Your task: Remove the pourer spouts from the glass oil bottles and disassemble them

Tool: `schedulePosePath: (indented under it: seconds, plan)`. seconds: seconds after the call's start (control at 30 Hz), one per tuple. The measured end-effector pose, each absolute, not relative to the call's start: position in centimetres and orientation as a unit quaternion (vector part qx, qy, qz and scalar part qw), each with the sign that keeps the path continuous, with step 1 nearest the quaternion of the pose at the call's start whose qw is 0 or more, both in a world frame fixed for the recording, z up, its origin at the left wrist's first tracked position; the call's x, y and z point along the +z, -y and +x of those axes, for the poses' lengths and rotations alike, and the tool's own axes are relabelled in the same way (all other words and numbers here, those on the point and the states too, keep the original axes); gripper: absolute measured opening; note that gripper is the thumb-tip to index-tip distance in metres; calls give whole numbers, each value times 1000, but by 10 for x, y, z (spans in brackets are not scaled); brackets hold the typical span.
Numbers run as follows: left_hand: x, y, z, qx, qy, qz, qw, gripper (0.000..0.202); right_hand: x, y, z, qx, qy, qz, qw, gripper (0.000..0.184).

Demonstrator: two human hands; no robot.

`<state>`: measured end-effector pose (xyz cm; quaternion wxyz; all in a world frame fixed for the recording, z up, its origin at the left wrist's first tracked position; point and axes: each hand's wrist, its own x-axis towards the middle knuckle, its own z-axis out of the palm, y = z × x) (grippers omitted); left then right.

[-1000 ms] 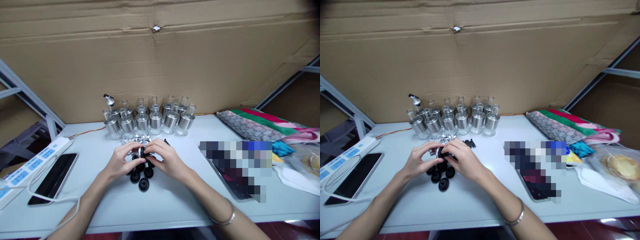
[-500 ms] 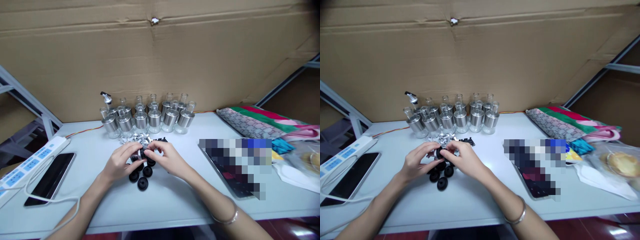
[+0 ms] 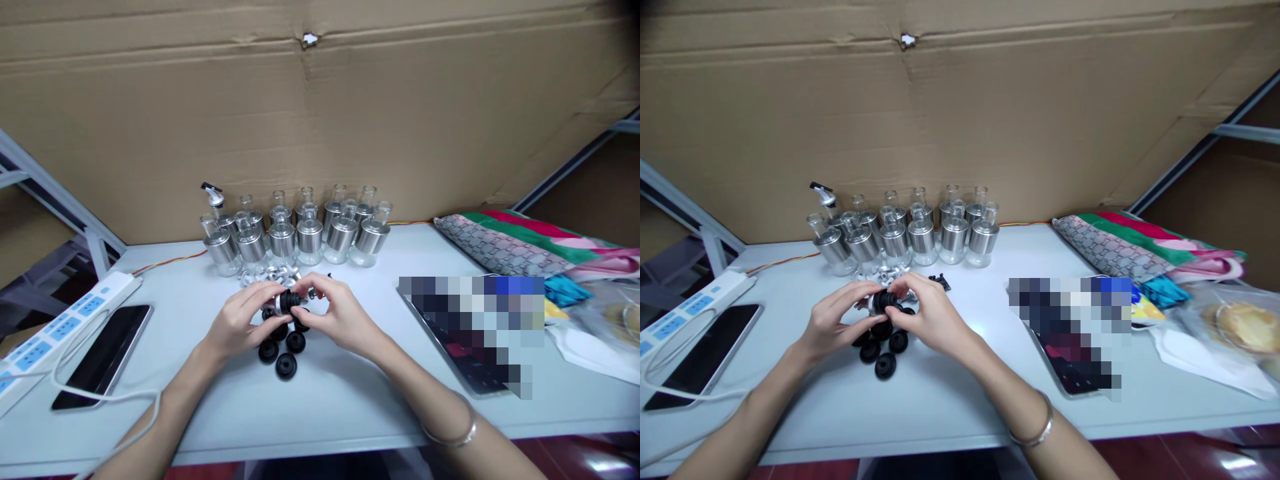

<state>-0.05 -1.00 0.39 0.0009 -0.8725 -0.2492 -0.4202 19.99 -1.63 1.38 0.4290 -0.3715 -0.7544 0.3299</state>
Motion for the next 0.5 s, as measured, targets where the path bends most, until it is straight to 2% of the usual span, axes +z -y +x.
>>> schedulePosePath:
  seconds: [0.5]
  plan:
    - [6,12,3,-421,287,-857,-72,31,10,15,200,208,818,-273,462,20]
